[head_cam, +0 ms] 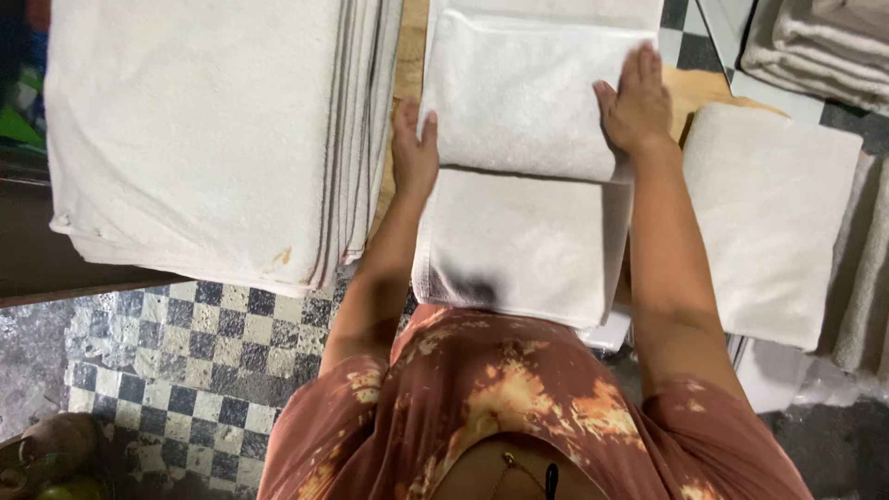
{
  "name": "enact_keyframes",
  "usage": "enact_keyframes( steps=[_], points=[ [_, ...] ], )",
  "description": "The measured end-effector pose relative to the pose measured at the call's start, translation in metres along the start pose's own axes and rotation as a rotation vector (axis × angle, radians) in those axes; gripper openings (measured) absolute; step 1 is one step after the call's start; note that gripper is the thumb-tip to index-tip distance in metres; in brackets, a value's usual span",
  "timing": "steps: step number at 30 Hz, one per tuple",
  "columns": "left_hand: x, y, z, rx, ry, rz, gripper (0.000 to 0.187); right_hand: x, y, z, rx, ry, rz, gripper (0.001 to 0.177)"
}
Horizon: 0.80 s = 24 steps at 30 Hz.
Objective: The person folds multiple white towels on a wooden table, aligning edges and smoothing surfaces. The person then places the folded towels into a clear plastic bag and seals it.
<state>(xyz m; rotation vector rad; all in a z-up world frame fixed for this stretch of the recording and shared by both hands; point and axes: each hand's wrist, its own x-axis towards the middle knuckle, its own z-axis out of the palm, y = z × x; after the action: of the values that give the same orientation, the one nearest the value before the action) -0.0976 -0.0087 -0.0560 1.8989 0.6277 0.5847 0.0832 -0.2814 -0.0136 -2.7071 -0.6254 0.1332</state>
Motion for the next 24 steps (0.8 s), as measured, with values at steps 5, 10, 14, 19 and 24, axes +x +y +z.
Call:
enact_keyframes(
  steps=[5, 10, 14, 19, 24],
  points=[
    [-0.032, -0.009, -0.017, 0.576, -0.128, 0.622, 0.072, -0.07, -0.031, -0.006, -0.153, -0.092, -0.147, 0.086],
    [-0.013, -0.031, 0.0, 0.707, -0.195, 0.597, 0.081, -0.092, -0.012, 0.033, -0.605, 0.209, -0.224, 0.077],
    [-0.002, -0.028, -0.008, 0.481, -0.128, 0.626, 0.064, -0.089, 0.034, 0.03, -0.439, 0.373, -0.33, 0.025],
    [-0.037, 0.007, -0.061, 0.387, -0.205, 0.557, 0.055, -0.147, 0.03, -0.034, -0.118, 0.418, -0.462, 0.035],
    [-0.118, 0.037, -0.124, 0.281, -0.629, 0.401, 0.052, -0.256, 0.026, -0.047, 0.199, 0.147, -0.241, 0.039]
  ],
)
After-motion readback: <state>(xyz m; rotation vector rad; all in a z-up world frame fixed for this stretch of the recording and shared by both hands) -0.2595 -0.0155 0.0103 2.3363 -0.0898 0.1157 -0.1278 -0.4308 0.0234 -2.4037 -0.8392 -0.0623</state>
